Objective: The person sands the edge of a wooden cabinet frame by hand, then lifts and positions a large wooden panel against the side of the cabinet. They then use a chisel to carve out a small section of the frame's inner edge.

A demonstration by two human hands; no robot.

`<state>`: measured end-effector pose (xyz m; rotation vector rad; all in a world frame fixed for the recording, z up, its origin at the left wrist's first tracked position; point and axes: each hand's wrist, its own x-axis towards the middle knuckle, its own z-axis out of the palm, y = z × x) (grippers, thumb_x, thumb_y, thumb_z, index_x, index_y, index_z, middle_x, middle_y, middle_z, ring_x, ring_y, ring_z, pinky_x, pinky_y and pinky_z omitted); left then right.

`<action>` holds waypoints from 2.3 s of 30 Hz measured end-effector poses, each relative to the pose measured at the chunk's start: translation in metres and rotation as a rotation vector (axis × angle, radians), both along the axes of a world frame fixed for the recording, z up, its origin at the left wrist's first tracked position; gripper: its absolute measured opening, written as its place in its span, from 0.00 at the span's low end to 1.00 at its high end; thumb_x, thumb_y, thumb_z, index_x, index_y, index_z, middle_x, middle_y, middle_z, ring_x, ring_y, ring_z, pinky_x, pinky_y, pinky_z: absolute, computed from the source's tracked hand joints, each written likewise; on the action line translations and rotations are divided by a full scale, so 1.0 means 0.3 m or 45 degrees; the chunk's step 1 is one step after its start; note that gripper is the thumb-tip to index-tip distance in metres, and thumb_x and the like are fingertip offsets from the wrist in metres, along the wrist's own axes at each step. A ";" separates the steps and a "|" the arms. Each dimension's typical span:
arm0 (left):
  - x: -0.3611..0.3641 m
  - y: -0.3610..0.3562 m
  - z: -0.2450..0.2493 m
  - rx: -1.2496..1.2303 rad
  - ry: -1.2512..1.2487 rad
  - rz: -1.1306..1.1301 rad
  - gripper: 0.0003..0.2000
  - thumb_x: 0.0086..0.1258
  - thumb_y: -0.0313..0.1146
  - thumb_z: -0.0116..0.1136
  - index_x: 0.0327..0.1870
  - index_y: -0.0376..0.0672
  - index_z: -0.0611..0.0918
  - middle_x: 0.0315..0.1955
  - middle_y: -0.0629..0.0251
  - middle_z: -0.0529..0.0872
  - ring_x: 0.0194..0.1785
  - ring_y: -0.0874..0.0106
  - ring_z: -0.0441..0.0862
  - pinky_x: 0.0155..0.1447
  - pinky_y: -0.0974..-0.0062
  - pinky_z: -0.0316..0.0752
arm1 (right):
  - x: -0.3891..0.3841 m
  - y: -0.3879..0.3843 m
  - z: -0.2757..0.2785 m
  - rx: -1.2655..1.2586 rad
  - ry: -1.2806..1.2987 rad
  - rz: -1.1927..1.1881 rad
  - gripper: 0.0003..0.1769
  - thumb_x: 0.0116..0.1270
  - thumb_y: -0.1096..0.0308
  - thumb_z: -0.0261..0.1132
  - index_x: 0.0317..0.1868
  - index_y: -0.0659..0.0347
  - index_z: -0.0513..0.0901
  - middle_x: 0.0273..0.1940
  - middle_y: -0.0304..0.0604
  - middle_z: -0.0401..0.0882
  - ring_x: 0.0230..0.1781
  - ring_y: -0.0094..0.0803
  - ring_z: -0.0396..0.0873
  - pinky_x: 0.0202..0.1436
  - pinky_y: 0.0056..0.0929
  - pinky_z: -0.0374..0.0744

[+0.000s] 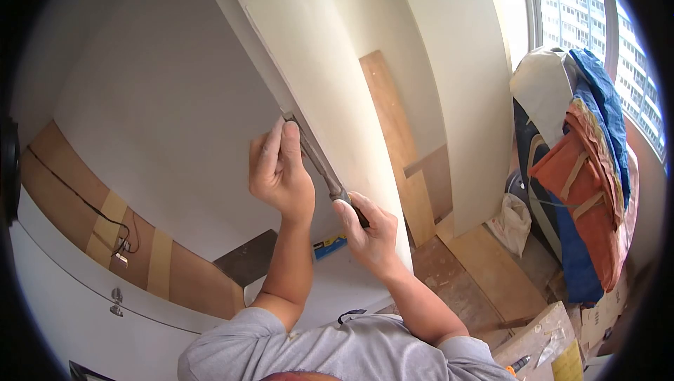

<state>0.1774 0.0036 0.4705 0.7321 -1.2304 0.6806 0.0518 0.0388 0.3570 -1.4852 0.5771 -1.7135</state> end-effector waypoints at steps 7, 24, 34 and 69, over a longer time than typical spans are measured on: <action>-0.014 0.004 0.032 0.029 0.071 -0.010 0.09 0.77 0.24 0.75 0.55 0.36 0.94 0.34 0.66 0.88 0.33 0.76 0.79 0.32 0.75 0.70 | 0.006 -0.010 0.011 0.009 -0.041 0.008 0.12 0.78 0.72 0.77 0.55 0.71 0.89 0.28 0.40 0.84 0.27 0.19 0.77 0.32 0.22 0.76; -0.012 -0.015 0.142 -0.033 0.057 0.009 0.08 0.79 0.26 0.73 0.54 0.34 0.94 0.36 0.67 0.88 0.29 0.82 0.79 0.28 0.79 0.72 | 0.004 -0.007 0.139 0.014 -0.077 0.003 0.12 0.78 0.71 0.77 0.55 0.71 0.90 0.26 0.40 0.83 0.26 0.19 0.75 0.30 0.22 0.74; -0.009 0.020 -0.067 0.051 -0.056 0.142 0.08 0.79 0.26 0.73 0.54 0.34 0.94 0.40 0.63 0.89 0.37 0.75 0.84 0.33 0.75 0.76 | -0.005 0.019 -0.090 0.181 0.002 0.076 0.13 0.81 0.66 0.76 0.51 0.70 0.88 0.27 0.36 0.82 0.27 0.16 0.74 0.30 0.22 0.74; -0.034 -0.031 -0.038 -0.170 -0.068 0.080 0.08 0.74 0.18 0.75 0.52 0.34 0.93 0.43 0.60 0.88 0.39 0.72 0.86 0.36 0.74 0.81 | 0.022 0.011 -0.055 0.120 -0.070 0.009 0.11 0.79 0.70 0.76 0.51 0.71 0.89 0.25 0.34 0.79 0.25 0.16 0.71 0.28 0.22 0.71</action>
